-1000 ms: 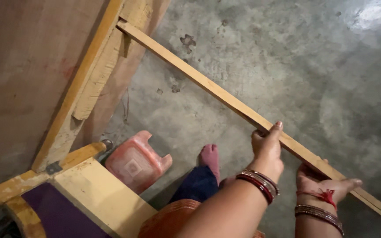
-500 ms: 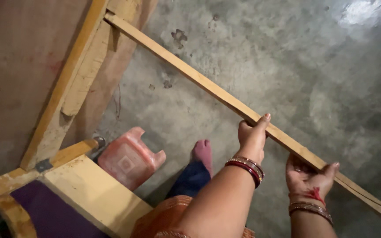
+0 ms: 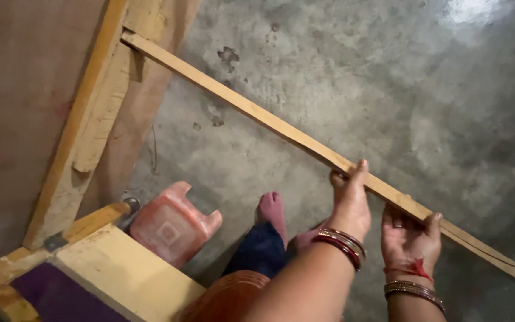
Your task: The person inserts a thin wooden slat into a slot on the underside of a wooden bed frame, then lifts and positions a large plywood board onto the frame. The person repeatedly adjusts the slat and board by hand.
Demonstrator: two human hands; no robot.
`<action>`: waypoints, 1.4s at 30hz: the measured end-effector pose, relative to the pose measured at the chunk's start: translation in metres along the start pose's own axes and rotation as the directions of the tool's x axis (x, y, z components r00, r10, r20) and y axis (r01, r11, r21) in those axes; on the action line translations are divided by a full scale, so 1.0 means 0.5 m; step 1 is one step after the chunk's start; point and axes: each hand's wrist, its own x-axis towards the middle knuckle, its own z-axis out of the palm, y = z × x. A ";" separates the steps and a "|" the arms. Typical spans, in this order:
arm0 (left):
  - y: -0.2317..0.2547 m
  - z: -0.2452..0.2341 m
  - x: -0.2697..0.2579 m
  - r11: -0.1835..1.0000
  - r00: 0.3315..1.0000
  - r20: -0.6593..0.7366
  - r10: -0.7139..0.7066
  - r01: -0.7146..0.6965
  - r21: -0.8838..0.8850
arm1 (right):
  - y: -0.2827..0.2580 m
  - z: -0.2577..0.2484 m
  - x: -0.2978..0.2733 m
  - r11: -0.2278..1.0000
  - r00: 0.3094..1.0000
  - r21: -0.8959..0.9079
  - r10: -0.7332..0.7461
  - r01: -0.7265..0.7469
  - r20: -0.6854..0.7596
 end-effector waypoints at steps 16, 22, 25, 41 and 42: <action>-0.002 0.091 -0.115 0.947 0.950 -0.106 -0.293 0.273 -0.168 | -0.006 0.009 0.020 0.987 0.996 -0.148 -0.057 0.068 0.073; -0.018 0.075 -0.108 0.975 0.970 -0.133 -0.204 0.189 -0.117 | -0.007 0.041 -0.012 0.998 0.997 0.032 0.063 -0.061 -0.045; -0.033 0.041 -0.098 0.997 0.994 -0.069 -0.082 0.081 -0.022 | 0.016 0.025 -0.032 0.999 0.998 0.019 0.038 -0.037 -0.048; -0.065 0.062 -0.082 0.997 0.985 -0.162 0.054 -0.063 -0.052 | -0.092 -0.046 0.004 0.979 0.966 0.010 -0.198 0.202 -0.168; -0.063 0.064 -0.077 0.997 0.987 -0.150 0.053 -0.061 -0.049 | -0.092 -0.048 0.011 0.984 0.973 0.032 -0.165 0.173 -0.162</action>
